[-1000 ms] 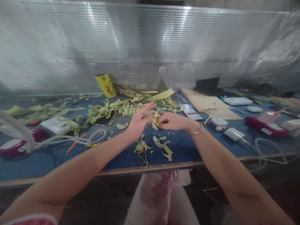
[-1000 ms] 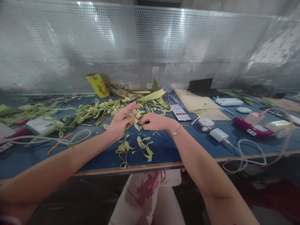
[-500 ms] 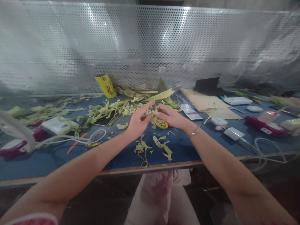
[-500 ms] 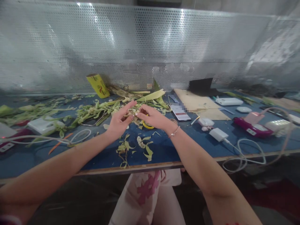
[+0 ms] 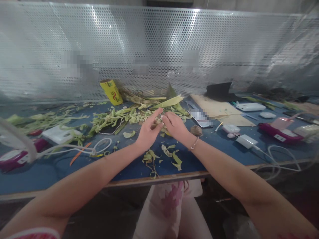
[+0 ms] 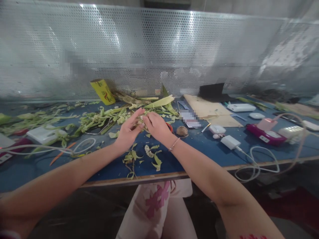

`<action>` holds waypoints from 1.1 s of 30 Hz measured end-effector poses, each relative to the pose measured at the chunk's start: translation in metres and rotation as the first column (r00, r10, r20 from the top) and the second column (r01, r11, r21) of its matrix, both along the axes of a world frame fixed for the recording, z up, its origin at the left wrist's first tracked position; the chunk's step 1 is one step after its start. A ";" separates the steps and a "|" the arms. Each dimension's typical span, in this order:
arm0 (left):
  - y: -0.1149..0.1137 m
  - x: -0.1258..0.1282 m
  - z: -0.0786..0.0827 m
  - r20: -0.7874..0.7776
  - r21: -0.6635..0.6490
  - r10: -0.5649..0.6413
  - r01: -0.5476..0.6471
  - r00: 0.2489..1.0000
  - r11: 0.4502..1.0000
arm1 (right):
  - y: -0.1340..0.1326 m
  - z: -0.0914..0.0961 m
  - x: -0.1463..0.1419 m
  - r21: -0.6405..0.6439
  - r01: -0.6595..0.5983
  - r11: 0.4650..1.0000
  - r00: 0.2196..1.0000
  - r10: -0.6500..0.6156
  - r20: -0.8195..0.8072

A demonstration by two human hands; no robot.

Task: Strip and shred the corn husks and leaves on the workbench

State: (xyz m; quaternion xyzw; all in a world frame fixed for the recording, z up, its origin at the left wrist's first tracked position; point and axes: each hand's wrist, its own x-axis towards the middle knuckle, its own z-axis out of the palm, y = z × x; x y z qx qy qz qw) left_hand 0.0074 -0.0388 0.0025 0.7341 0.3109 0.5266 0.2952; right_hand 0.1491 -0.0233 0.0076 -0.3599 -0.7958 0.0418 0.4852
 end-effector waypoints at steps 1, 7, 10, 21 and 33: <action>-0.001 0.001 -0.001 0.007 0.003 -0.010 0.010 1.000 1.000 | 0.000 0.001 0.001 0.009 -0.003 1.000 1.000 0.003 -0.002; -0.001 0.001 -0.002 0.031 -0.069 -0.061 0.063 0.998 0.996 | -0.003 0.009 0.011 -0.090 -0.075 0.993 0.993 0.083 0.087; 0.000 0.001 -0.002 0.034 -0.084 -0.086 0.088 0.996 0.993 | -0.003 0.011 0.015 -0.115 -0.115 0.987 0.987 0.127 0.096; 0.015 0.001 -0.005 0.295 -0.232 0.005 0.067 0.956 0.971 | 0.000 0.014 0.018 -0.161 -0.124 0.979 0.990 0.134 0.052; 0.008 -0.001 0.021 0.519 -0.474 0.030 0.258 0.854 0.842 | -0.004 0.015 0.010 -0.224 -0.176 0.958 0.984 0.179 -0.006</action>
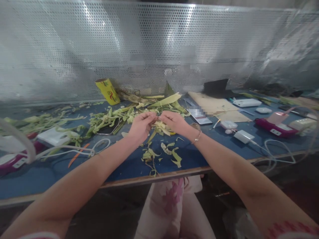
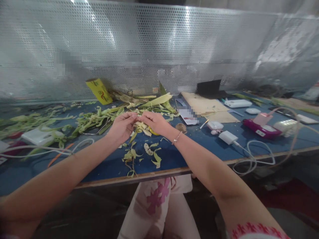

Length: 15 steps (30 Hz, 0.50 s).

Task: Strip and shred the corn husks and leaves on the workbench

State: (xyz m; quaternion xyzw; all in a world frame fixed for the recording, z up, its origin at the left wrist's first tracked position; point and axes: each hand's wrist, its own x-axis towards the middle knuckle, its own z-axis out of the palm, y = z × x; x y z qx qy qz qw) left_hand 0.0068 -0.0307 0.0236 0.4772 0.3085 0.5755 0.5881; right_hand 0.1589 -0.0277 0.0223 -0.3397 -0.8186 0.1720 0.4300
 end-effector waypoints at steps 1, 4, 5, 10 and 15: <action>0.000 -0.001 0.001 -0.014 -0.004 -0.015 0.015 1.000 1.000 | 0.000 0.000 0.000 -0.007 -0.005 1.000 1.000 0.005 -0.007; 0.000 -0.004 0.002 -0.058 -0.008 -0.033 0.033 0.998 0.999 | 0.000 0.001 0.001 -0.022 -0.013 1.000 1.000 0.012 -0.022; 0.000 -0.004 0.002 -0.065 -0.007 -0.034 0.033 0.997 0.999 | 0.000 0.001 0.001 -0.027 -0.014 1.000 1.000 0.014 -0.026; 0.002 -0.003 0.004 -0.042 -0.012 -0.020 0.019 0.999 1.000 | -0.001 0.000 0.000 -0.025 -0.014 1.000 0.998 0.013 -0.055; 0.004 -0.003 0.002 -0.041 -0.039 -0.028 0.027 0.999 0.999 | -0.003 0.001 0.001 -0.030 0.002 1.000 0.998 -0.003 -0.059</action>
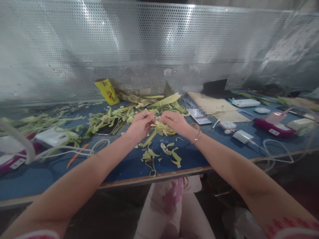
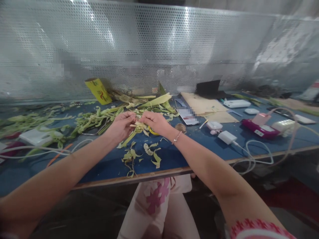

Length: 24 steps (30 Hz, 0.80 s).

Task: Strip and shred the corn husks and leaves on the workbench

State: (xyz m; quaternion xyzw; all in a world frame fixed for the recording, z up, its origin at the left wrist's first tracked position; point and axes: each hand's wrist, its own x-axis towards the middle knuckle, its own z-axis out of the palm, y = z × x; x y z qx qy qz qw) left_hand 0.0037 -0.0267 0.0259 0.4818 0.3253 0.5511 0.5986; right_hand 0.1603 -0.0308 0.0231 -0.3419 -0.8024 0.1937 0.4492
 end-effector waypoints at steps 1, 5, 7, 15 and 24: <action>0.001 -0.001 -0.001 -0.002 -0.001 -0.014 0.014 1.000 1.000 | 0.000 0.000 0.001 -0.003 -0.002 1.000 1.000 0.002 0.008; 0.002 -0.003 -0.004 -0.006 0.006 -0.078 0.078 0.997 0.997 | -0.001 0.003 0.003 -0.018 -0.038 0.999 0.999 0.039 0.037; 0.001 -0.003 -0.003 -0.019 0.005 -0.100 0.100 0.995 0.995 | -0.001 0.003 0.003 -0.016 -0.044 0.999 0.998 0.045 0.041; -0.001 -0.001 -0.004 -0.021 -0.092 -0.074 0.072 0.997 0.993 | 0.003 -0.006 -0.004 0.073 0.049 0.996 0.998 -0.051 0.025; 0.003 0.000 -0.011 -0.130 0.010 -0.060 0.062 0.990 0.998 | 0.009 -0.014 -0.001 0.157 0.066 0.985 0.972 -0.099 0.213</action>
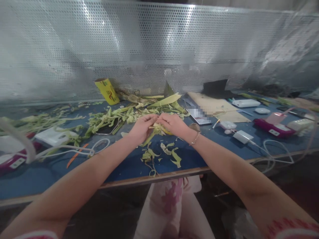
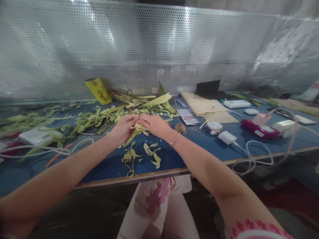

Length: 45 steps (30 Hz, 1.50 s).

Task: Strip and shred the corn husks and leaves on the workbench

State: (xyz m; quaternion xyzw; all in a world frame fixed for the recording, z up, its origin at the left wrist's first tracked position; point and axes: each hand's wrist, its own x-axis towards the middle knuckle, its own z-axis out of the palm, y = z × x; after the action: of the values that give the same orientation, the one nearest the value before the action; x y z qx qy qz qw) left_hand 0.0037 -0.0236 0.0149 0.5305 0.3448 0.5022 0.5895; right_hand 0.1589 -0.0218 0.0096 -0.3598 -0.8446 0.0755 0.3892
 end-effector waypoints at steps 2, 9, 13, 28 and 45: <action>-0.001 -0.001 0.005 0.064 0.019 0.039 -0.040 0.997 0.999 | 0.001 -0.001 0.000 0.000 0.006 1.000 1.000 -0.006 0.000; -0.009 -0.004 0.024 0.266 -0.104 -0.067 0.098 0.962 0.990 | -0.001 0.001 -0.003 -0.037 0.022 0.999 0.999 -0.023 -0.039; -0.007 -0.005 0.025 0.259 -0.133 -0.039 0.075 0.965 0.988 | -0.004 0.000 -0.009 -0.058 -0.058 0.997 0.998 0.058 0.002; 0.001 -0.007 0.020 0.072 -0.274 -0.019 0.038 0.997 0.961 | -0.012 0.001 -0.014 -0.113 -0.104 0.988 0.995 0.104 -0.002; 0.002 -0.007 0.002 -0.341 0.094 0.113 -0.085 0.933 0.992 | 0.015 -0.006 0.006 -0.018 0.197 0.980 0.963 -0.197 -0.185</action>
State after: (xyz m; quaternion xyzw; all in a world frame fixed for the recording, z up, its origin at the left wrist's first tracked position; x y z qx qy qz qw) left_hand -0.0030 -0.0218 0.0171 0.6148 0.4493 0.4434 0.4727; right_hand 0.1649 -0.0073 0.0033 -0.4335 -0.7646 0.0695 0.4719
